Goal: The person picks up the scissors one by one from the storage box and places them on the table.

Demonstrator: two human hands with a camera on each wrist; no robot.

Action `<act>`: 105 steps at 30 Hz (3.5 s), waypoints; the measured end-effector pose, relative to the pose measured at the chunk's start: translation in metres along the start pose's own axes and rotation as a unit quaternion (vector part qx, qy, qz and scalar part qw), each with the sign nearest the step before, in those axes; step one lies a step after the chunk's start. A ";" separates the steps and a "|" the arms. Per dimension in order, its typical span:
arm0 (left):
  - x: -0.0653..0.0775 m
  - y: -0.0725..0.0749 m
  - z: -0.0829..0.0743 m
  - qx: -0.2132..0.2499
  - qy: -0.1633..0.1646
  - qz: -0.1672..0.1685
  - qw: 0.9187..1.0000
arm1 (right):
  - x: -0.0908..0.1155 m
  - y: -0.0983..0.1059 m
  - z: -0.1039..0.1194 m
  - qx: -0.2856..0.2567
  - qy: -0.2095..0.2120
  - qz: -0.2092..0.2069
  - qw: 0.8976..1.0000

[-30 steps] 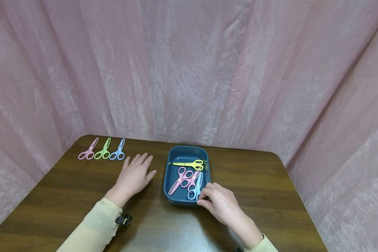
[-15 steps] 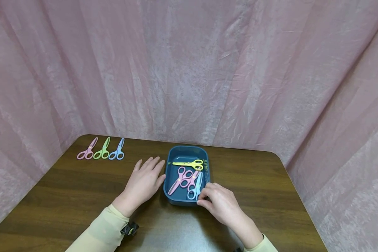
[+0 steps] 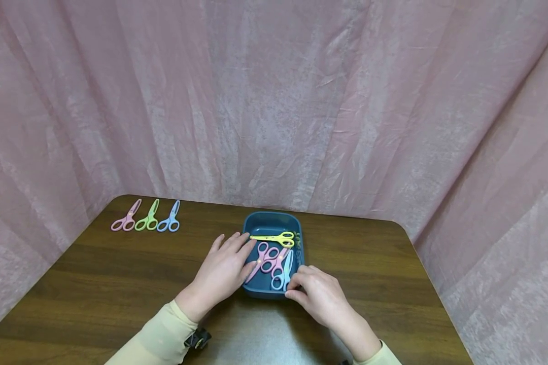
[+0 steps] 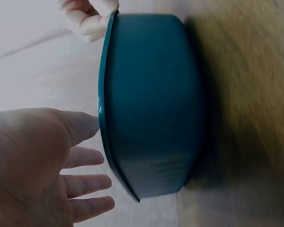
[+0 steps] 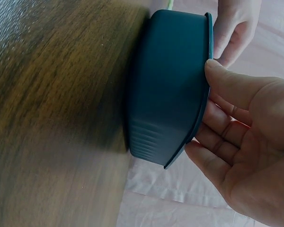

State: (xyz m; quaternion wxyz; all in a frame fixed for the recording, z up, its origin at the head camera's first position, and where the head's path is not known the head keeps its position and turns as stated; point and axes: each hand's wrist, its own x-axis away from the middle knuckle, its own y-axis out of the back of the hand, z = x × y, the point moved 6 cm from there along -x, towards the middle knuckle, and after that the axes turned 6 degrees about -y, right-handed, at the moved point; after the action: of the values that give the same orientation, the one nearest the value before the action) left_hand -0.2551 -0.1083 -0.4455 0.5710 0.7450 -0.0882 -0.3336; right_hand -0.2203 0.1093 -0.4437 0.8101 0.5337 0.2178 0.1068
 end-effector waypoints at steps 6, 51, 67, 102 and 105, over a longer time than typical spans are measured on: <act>-0.005 -0.005 -0.015 -0.003 -0.036 -0.012 0.999 | 0.001 0.001 0.001 0.004 0.010 -0.010 1.000; -0.046 -0.053 -0.028 -0.060 -0.045 0.170 0.983 | 0.001 0.001 0.000 -0.002 0.012 -0.012 1.000; -0.051 -0.059 -0.026 -0.106 -0.050 0.162 0.980 | 0.001 0.000 -0.001 0.003 0.011 -0.016 1.000; -0.053 -0.062 -0.023 -0.077 -0.041 0.144 0.986 | 0.001 0.001 0.001 0.004 0.010 -0.012 1.000; -0.053 -0.060 -0.024 -0.069 -0.047 0.130 0.988 | 0.000 0.001 0.001 0.006 0.012 -0.012 1.000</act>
State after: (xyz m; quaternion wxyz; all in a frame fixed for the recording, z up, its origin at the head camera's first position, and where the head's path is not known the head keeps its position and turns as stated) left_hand -0.2960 -0.0426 -0.4766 0.6544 0.6696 -0.1883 -0.2965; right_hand -0.2195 0.1093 -0.4424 0.8056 0.5344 0.2344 0.1025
